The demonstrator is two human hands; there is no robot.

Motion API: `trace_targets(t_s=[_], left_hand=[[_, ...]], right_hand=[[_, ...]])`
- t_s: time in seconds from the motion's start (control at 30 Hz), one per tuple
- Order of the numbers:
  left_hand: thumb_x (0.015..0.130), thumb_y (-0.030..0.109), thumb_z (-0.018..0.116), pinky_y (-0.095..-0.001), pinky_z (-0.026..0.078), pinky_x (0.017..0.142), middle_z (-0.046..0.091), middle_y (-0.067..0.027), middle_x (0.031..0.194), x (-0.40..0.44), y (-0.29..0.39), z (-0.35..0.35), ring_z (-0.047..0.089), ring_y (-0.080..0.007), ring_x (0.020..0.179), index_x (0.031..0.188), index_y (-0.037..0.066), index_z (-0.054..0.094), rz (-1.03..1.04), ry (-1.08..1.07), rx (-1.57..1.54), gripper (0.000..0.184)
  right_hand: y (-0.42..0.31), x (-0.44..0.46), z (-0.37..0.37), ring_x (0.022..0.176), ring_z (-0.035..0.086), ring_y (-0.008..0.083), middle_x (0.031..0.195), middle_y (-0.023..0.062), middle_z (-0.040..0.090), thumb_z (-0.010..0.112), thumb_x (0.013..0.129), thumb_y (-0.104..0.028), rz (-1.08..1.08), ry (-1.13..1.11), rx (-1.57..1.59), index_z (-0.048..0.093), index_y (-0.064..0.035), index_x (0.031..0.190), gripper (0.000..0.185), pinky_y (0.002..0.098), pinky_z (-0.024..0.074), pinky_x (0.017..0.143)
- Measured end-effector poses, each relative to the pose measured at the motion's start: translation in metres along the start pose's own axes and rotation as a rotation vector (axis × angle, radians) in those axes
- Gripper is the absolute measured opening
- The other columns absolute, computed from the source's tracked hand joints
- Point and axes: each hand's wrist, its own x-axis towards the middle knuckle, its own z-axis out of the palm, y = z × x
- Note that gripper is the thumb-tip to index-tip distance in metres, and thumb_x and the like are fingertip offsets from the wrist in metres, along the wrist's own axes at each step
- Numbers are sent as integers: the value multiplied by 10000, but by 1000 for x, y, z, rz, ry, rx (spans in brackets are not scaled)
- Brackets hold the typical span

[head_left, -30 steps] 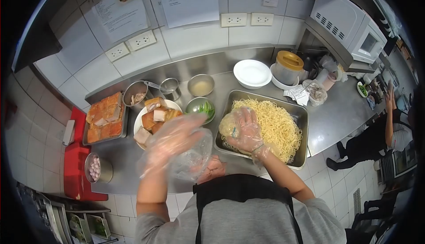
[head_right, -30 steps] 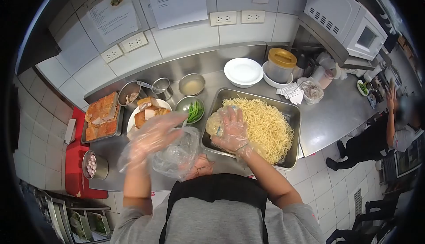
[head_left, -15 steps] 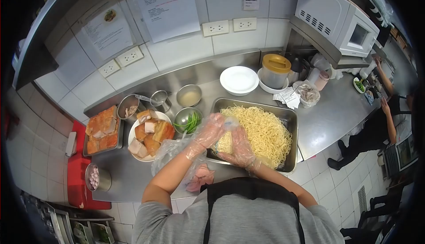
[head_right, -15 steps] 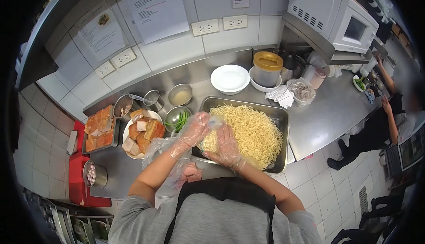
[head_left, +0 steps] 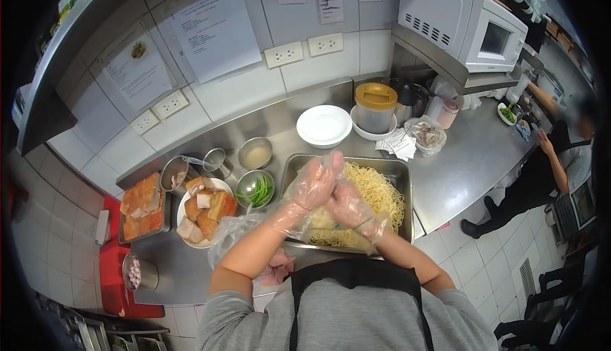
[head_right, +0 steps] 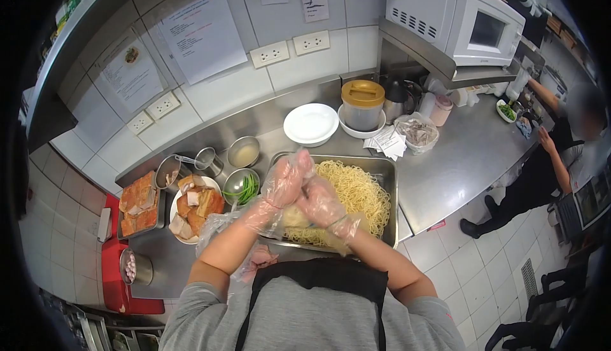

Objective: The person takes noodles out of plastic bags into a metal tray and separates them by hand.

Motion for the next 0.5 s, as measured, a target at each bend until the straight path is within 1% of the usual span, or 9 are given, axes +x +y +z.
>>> trace_targets(t_s=[0.03,0.13,0.17,0.23,0.27,0.33,0.37,0.47,0.5], left_hand=[[1022,435,411,-384,405,608,537,-115,665,1,4,4,476,-223,598,793,19,560,-24,53,-54,498],[1026,454,387,-364,408,606,494,-88,623,9,-17,26,446,-193,574,797,15,552,-137,127,-397,522],[1024,464,380,-361,412,611,503,-83,630,9,-15,26,458,-188,588,804,12,555,-145,68,-329,533],[1022,485,366,-356,420,622,521,-72,643,8,-11,24,482,-178,616,820,6,562,-164,-55,-188,555],[1019,492,364,-361,416,623,520,-71,649,7,-13,32,477,-181,621,826,5,560,-81,-32,-138,559],[1015,506,361,-370,410,626,518,-68,660,1,-22,56,466,-187,630,837,3,556,85,19,-41,568],[1010,531,340,-388,409,644,530,-101,698,-1,-19,58,465,-228,646,866,0,555,-66,-69,-47,591],[1010,538,326,-395,408,654,541,-120,722,3,-21,44,468,-252,653,871,0,556,-43,-101,-19,601],[1010,541,324,-395,409,653,540,-118,714,4,-25,43,469,-249,652,862,3,557,-65,-92,-9,605]], right_hand=[[7,4,-3,986,584,436,1093,199,652,596,817,-206,-138,159,-121,611,-39,1149,372,478,485,877],[17,11,-31,969,605,406,1067,190,661,620,777,-182,-378,214,-216,652,-48,1068,322,463,501,846],[26,13,-29,897,630,382,1005,163,675,636,738,-133,-431,357,-294,670,-63,1023,295,445,514,816],[51,14,-33,867,638,376,978,154,676,641,731,-104,-376,390,-469,674,-60,1000,275,440,519,799],[63,15,-38,851,642,373,965,149,677,643,727,-90,-349,405,-560,676,-58,988,265,438,522,791],[84,15,-49,834,647,368,938,151,677,642,718,-59,-213,440,-421,679,-52,968,253,427,525,766],[94,15,-50,826,649,365,925,151,677,642,713,-44,-144,457,-347,681,-48,958,248,422,527,754],[122,25,-46,801,660,339,883,150,676,651,715,-24,-88,595,-296,689,-39,950,239,399,527,723],[128,28,-45,795,663,323,876,147,679,662,727,-33,-62,615,-226,692,-39,948,222,390,527,720]])
